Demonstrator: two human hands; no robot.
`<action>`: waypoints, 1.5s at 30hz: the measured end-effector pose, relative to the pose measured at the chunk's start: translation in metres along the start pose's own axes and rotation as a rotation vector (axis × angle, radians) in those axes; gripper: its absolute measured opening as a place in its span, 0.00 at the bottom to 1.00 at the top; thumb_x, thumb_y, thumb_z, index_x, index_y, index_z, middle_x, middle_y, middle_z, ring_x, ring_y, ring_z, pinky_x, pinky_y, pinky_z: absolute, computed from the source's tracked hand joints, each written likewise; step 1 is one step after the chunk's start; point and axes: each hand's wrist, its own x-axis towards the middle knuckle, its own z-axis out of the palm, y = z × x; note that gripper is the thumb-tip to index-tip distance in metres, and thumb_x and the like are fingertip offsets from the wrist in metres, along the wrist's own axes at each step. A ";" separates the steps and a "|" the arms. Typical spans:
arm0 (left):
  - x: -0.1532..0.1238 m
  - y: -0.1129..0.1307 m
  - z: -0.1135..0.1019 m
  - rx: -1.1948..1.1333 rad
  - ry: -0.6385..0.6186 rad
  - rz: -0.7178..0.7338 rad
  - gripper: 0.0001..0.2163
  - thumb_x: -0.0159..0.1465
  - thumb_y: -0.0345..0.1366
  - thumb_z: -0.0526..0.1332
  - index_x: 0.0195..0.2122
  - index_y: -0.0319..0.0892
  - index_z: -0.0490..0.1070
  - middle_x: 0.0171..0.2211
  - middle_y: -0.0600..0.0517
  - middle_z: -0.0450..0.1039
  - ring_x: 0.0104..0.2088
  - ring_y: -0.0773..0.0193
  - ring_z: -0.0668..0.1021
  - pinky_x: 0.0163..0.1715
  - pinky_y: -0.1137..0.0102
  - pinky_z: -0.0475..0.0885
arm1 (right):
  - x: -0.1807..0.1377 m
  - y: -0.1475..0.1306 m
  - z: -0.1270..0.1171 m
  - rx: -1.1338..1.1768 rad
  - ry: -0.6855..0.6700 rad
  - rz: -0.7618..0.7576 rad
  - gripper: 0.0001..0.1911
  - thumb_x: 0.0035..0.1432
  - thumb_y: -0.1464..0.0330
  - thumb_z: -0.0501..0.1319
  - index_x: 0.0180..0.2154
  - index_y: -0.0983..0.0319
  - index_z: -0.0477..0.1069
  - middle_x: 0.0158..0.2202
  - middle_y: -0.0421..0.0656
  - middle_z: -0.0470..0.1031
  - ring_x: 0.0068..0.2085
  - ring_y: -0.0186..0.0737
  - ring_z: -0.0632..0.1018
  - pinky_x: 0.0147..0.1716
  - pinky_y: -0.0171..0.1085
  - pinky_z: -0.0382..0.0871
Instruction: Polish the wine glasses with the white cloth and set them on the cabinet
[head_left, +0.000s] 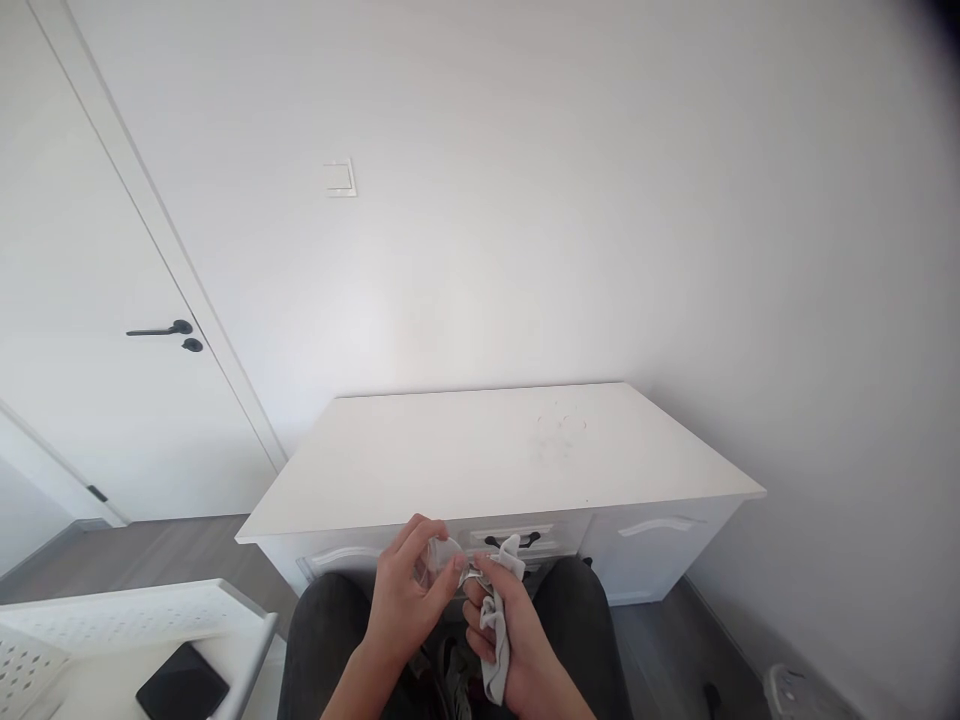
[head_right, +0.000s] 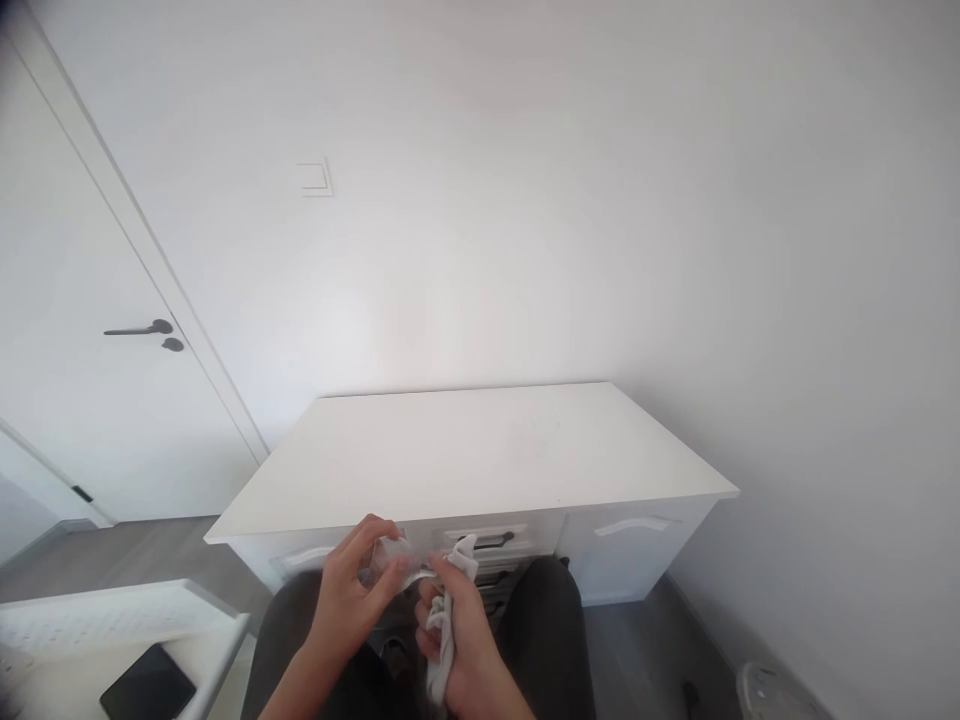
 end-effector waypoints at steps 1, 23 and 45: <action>-0.002 -0.002 0.003 -0.032 -0.004 -0.023 0.08 0.68 0.43 0.66 0.44 0.47 0.73 0.40 0.51 0.76 0.32 0.61 0.77 0.34 0.68 0.73 | 0.001 0.001 -0.001 0.039 0.013 -0.016 0.21 0.56 0.59 0.74 0.31 0.58 0.62 0.20 0.29 0.59 0.17 0.24 0.52 0.14 0.27 0.42; -0.037 -0.035 0.009 0.113 -0.159 -0.160 0.27 0.66 0.40 0.67 0.66 0.51 0.64 0.59 0.41 0.76 0.51 0.47 0.83 0.52 0.53 0.76 | 0.008 -0.023 -0.020 -0.536 0.159 -0.449 0.34 0.60 0.39 0.63 0.52 0.59 0.79 0.52 0.48 0.82 0.51 0.51 0.80 0.52 0.45 0.74; -0.042 -0.009 0.017 0.647 -0.399 0.400 0.27 0.53 0.20 0.61 0.57 0.36 0.67 0.44 0.44 0.85 0.33 0.50 0.87 0.28 0.63 0.81 | -0.049 -0.048 -0.019 -1.289 -0.438 -0.228 0.35 0.74 0.54 0.57 0.75 0.44 0.46 0.77 0.38 0.51 0.77 0.49 0.52 0.73 0.51 0.46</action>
